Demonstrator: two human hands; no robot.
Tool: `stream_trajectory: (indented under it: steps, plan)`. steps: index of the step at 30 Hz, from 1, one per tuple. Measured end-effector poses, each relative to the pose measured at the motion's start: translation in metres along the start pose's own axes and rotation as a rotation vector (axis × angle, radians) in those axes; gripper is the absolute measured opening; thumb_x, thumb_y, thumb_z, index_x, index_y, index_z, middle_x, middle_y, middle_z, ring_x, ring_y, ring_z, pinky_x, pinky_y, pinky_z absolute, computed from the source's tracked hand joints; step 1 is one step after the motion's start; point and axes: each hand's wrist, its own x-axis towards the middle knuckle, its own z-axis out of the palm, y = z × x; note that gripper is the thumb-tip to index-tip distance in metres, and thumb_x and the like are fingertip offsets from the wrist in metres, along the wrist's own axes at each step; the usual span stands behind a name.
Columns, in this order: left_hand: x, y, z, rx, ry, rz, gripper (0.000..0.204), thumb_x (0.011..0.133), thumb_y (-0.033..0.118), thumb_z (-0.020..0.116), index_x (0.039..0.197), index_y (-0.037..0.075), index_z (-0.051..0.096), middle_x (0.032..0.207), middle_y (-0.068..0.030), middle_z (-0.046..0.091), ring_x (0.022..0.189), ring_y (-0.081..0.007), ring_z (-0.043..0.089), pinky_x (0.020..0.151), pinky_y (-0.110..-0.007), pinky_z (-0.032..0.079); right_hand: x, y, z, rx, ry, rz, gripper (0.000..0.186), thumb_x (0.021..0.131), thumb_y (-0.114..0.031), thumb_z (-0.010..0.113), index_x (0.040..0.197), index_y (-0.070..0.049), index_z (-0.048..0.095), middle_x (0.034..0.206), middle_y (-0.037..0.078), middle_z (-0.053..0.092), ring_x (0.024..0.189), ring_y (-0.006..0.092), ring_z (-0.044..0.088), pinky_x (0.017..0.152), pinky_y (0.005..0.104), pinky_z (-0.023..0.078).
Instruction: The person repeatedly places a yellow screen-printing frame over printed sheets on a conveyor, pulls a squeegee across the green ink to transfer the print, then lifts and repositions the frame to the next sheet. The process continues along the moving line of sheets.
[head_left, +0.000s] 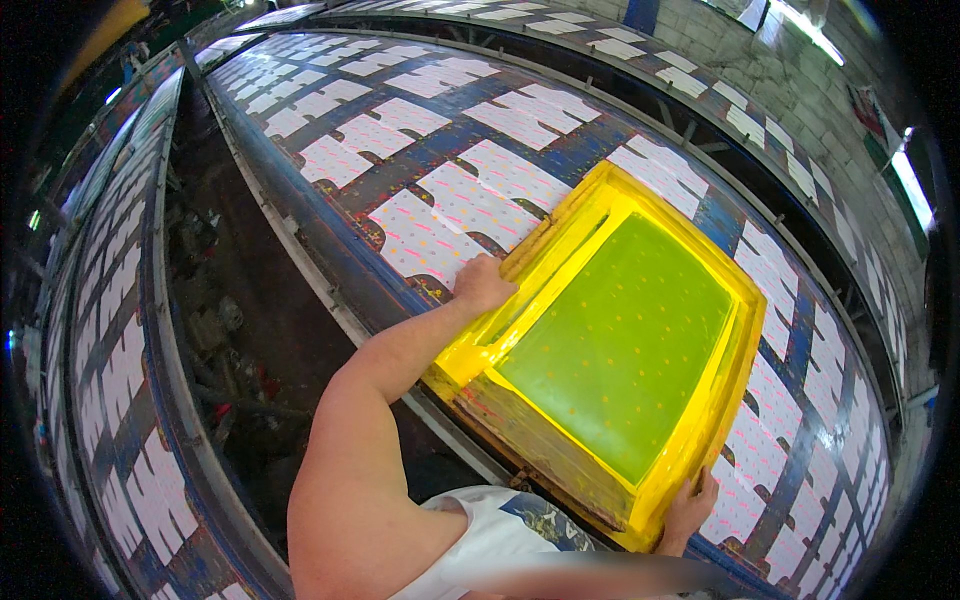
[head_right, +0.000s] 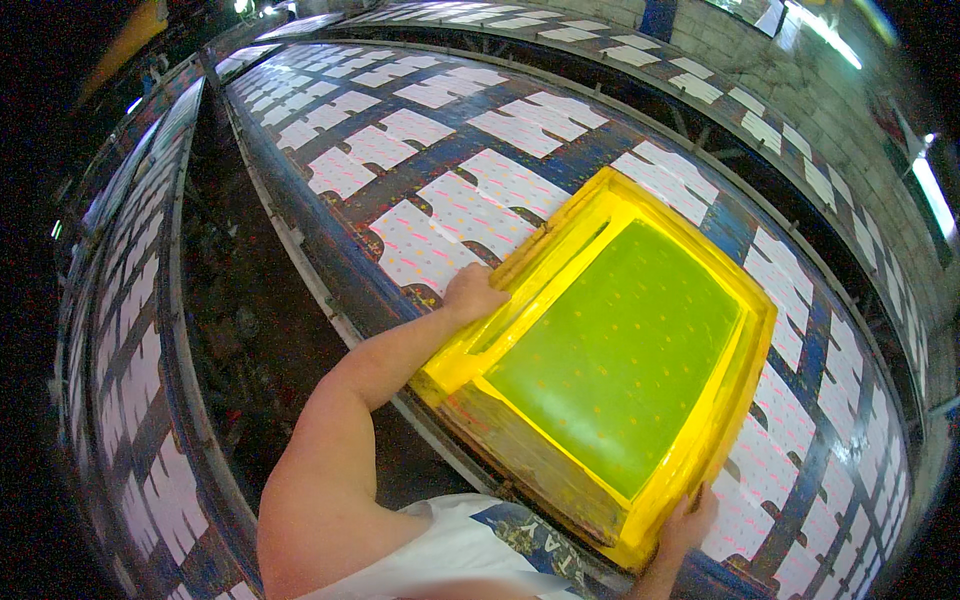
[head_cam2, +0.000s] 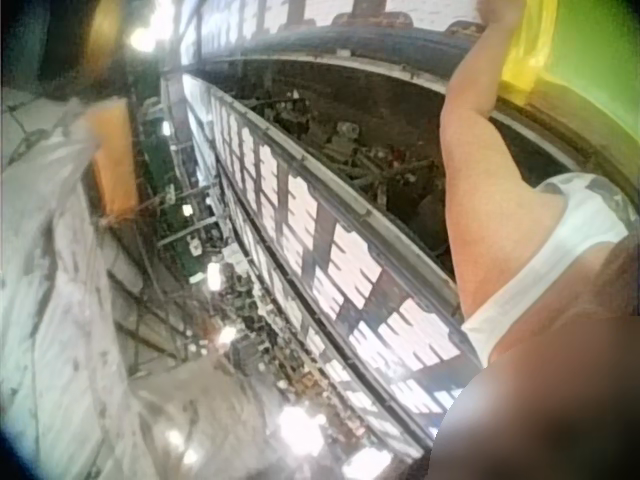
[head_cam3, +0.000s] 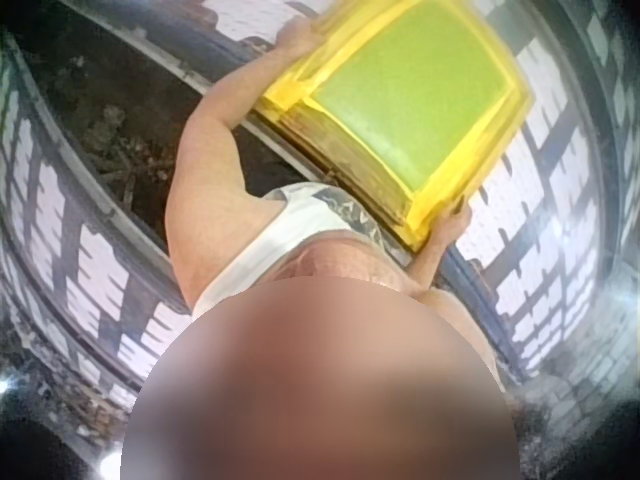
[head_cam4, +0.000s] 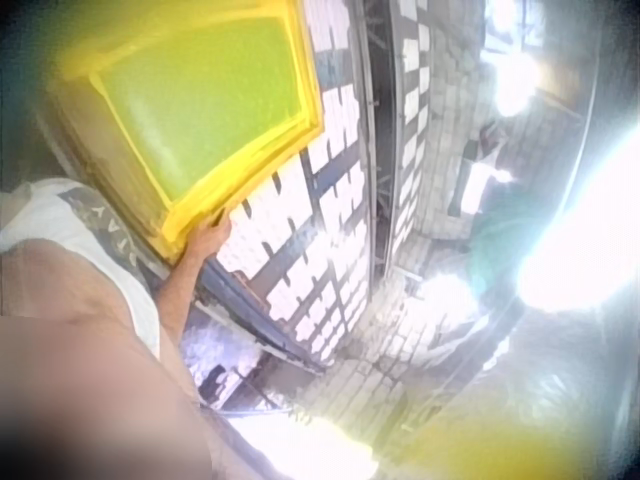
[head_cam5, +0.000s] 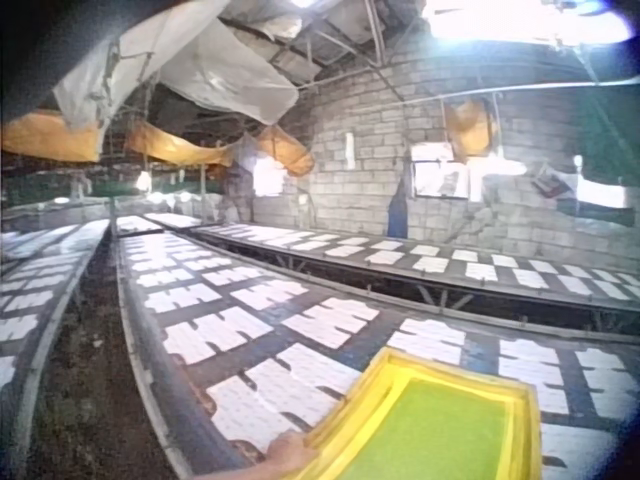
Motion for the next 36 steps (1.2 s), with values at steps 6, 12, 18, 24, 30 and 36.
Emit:
stream_trajectory:
  steps: [6, 12, 18, 24, 30, 36]
  plan:
    - [0.0, -0.002, 0.003, 0.019, 0.029, 0.027, 0.051, 0.083, 0.041, 0.089, 0.117, 0.004, 0.083, 0.121, -0.0251, 0.077, 0.116, -0.0427, 0.076, 0.101, -0.055, 0.061, -0.001, -0.006, -0.005, -0.005, -0.015, 0.0, 0.047, 0.097, -0.001, 0.071, 0.143, 0.005, 0.066, 0.135, 0.025, 0.068, 0.129, 0.0452, 0.064, 0.114, 0.0523, 0.051]
    - [-0.001, 0.001, 0.001, -0.002, 0.033, 0.022, 0.048, 0.083, 0.039, 0.089, 0.117, 0.006, 0.085, 0.117, -0.025, 0.078, 0.112, -0.0421, 0.078, 0.099, -0.055, 0.062, -0.001, -0.003, -0.003, 0.014, -0.042, 0.025, 0.052, 0.096, -0.006, 0.072, 0.147, 0.002, 0.063, 0.137, 0.026, 0.068, 0.131, 0.0466, 0.062, 0.117, 0.0556, 0.047]
    - [0.001, 0.004, -0.003, 0.016, -0.061, -0.023, 0.051, 0.085, 0.038, 0.088, 0.123, 0.005, 0.082, 0.125, -0.0213, 0.077, 0.12, -0.0398, 0.076, 0.104, -0.053, 0.062, -0.001, 0.0, -0.001, -0.021, -0.042, 0.051, 0.051, 0.096, -0.007, 0.074, 0.145, 0.002, 0.065, 0.138, 0.026, 0.068, 0.131, 0.0471, 0.062, 0.117, 0.0565, 0.048]
    - [-0.001, 0.005, -0.007, -0.024, -0.065, -0.022, 0.051, 0.085, 0.037, 0.088, 0.125, 0.006, 0.081, 0.124, -0.0209, 0.078, 0.12, -0.0395, 0.076, 0.104, -0.053, 0.061, 0.0, 0.002, 0.002, -0.016, 0.005, 0.004, 0.046, 0.098, -0.01, 0.072, 0.142, 0.004, 0.067, 0.133, 0.027, 0.07, 0.127, 0.0477, 0.064, 0.114, 0.0549, 0.05]
    - [-0.004, 0.007, -0.008, -0.01, -0.035, -0.011, 0.049, 0.086, 0.036, 0.088, 0.125, 0.007, 0.081, 0.125, -0.0208, 0.077, 0.12, -0.0397, 0.076, 0.105, -0.054, 0.061, 0.009, -0.014, -0.008, -0.074, -0.126, 0.162, 0.056, 0.095, -0.004, 0.074, 0.149, 0.006, 0.063, 0.135, 0.026, 0.07, 0.129, 0.0448, 0.067, 0.114, 0.0512, 0.053]
    - [-0.006, 0.008, -0.006, 0.061, -0.016, 0.042, 0.052, 0.087, 0.036, 0.087, 0.127, 0.003, 0.077, 0.131, -0.0229, 0.071, 0.126, -0.0416, 0.071, 0.108, -0.056, 0.059, 0.027, -0.031, -0.015, 0.21, -0.113, 0.183, 0.069, 0.091, -0.004, 0.076, 0.158, -0.002, 0.059, 0.148, 0.027, 0.068, 0.135, 0.0435, 0.068, 0.116, 0.0488, 0.053]
